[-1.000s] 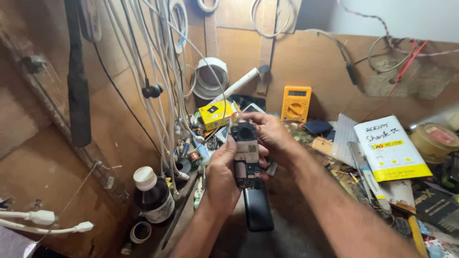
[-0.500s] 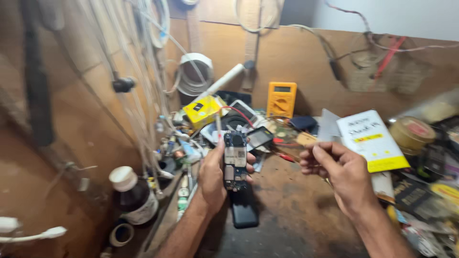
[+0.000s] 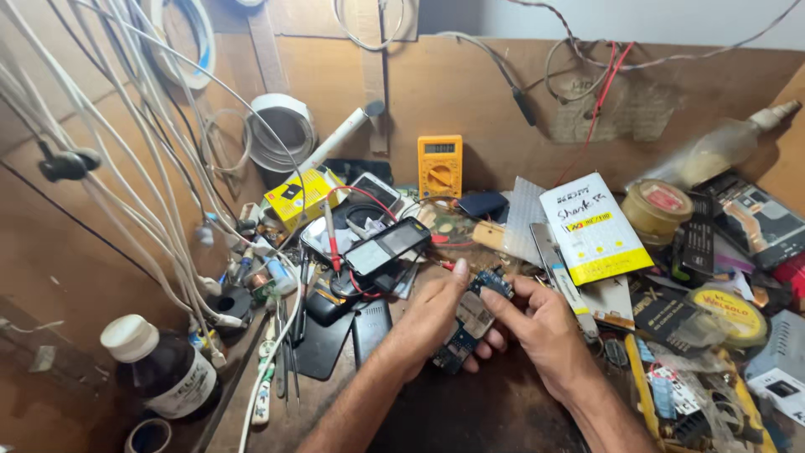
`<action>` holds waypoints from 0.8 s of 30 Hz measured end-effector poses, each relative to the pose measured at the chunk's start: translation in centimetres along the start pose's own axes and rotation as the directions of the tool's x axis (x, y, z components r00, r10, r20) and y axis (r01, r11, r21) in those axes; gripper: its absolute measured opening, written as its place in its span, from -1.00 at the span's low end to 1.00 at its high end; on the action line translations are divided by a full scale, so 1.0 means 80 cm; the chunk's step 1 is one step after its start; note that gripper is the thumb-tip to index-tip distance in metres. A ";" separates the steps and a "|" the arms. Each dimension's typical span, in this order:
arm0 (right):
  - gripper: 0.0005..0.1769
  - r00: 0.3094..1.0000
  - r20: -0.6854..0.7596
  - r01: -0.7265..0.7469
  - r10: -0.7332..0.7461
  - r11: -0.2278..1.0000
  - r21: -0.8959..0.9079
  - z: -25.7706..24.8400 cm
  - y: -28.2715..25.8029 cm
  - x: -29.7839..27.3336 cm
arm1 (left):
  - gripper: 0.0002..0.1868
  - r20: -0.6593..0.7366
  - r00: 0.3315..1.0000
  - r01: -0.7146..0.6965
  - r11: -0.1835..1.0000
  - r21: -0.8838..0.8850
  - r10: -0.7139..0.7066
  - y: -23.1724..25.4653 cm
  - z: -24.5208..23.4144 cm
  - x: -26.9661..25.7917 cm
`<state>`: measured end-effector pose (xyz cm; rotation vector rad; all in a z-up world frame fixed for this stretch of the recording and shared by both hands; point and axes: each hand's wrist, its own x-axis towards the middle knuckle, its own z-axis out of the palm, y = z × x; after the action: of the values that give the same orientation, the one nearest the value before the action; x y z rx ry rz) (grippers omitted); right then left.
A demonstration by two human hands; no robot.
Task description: The person handles a disassembled mobile phone, connecting a USB cable to the motherboard and comparing it with a separate phone unit. They then use a multimeter to test electrical continuity on the circuit board and a soldering iron to work on specific components. The task involves troubleshooting and repairing the electronic device on a cluttered workbench.
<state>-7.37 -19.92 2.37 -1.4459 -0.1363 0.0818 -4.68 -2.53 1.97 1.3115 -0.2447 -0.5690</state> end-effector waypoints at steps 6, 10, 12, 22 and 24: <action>-0.79 0.968 -0.248 -0.012 0.043 0.992 0.127 -0.028 0.006 0.017 | -0.36 -0.289 0.861 -0.180 0.783 0.595 0.418 0.010 -0.017 -0.007; -0.83 0.901 -0.431 0.140 -0.051 0.974 0.178 -0.052 0.014 0.025 | -0.49 -0.023 0.759 -0.312 0.394 0.864 0.651 -0.013 -0.009 -0.040; -0.85 0.872 -0.484 0.178 -0.070 0.967 0.180 -0.055 0.017 0.025 | -0.45 0.290 0.696 -0.362 -0.027 0.932 0.656 -0.032 0.003 -0.053; -0.83 0.894 -0.422 0.187 -0.150 0.981 0.048 -0.041 0.018 0.018 | -0.17 0.173 0.892 -0.108 -0.174 0.979 0.418 -0.040 -0.011 -0.021; -0.83 0.901 -0.412 0.175 -0.139 0.983 0.051 -0.040 0.017 0.017 | -0.16 0.168 0.891 -0.095 -0.190 0.977 0.422 -0.038 -0.014 -0.022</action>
<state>-5.52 -22.68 0.66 -1.3309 0.0932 -0.3431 -6.40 -1.09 -0.93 2.7897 -0.9065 0.4165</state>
